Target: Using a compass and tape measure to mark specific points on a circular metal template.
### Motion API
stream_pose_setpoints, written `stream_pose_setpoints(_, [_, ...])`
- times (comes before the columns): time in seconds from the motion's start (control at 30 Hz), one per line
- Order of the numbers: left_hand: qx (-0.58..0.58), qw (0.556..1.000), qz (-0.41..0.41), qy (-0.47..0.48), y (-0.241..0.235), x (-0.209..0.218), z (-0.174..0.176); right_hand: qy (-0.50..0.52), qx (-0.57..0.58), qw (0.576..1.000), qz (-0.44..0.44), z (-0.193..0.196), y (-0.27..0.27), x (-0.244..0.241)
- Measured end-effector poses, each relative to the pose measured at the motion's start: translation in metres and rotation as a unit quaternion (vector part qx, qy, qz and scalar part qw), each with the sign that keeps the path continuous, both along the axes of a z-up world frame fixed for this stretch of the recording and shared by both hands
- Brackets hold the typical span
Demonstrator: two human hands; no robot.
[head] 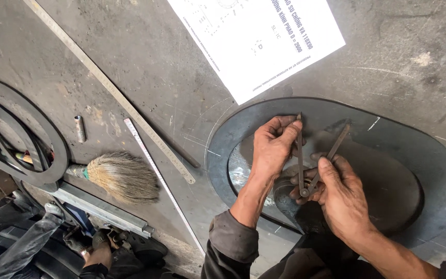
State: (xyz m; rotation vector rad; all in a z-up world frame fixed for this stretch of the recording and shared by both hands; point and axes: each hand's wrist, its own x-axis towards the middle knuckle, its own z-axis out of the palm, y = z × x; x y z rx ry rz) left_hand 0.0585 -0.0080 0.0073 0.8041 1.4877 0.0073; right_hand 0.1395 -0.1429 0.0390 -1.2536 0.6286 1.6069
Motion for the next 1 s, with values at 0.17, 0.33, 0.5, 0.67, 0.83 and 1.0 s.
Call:
stream_pose_setpoints(0.17, [-0.001, 1.0, -0.001, -0.002, 0.002, 0.001, 0.002, 0.004, -0.008, 1.0, 0.018, 0.002, 0.002, 0.003])
stream_pose_setpoints(0.33, [-0.006, 1.0, -0.003, 0.004, 0.005, 0.004, 0.004, 0.006, 0.003, 1.0, 0.012, 0.002, 0.003, 0.004])
stream_pose_setpoints(0.5, [-0.013, 1.0, 0.001, 0.009, 0.003, 0.007, 0.001, -0.008, 0.003, 1.0, -0.002, 0.005, 0.007, 0.011])
stream_pose_setpoints(0.67, [-0.004, 1.0, 0.011, 0.017, 0.002, 0.009, -0.001, 0.014, -0.033, 0.999, 0.025, 0.003, 0.008, 0.016])
stream_pose_setpoints(0.83, [-0.007, 1.0, 0.002, 0.025, 0.006, 0.014, 0.004, 0.037, -0.033, 0.999, -0.007, 0.004, 0.01, 0.018])
stream_pose_setpoints(1.0, [-0.007, 0.998, -0.022, 0.057, 0.01, 0.015, 0.003, 0.073, -0.032, 0.996, -0.035, 0.009, 0.013, 0.014])
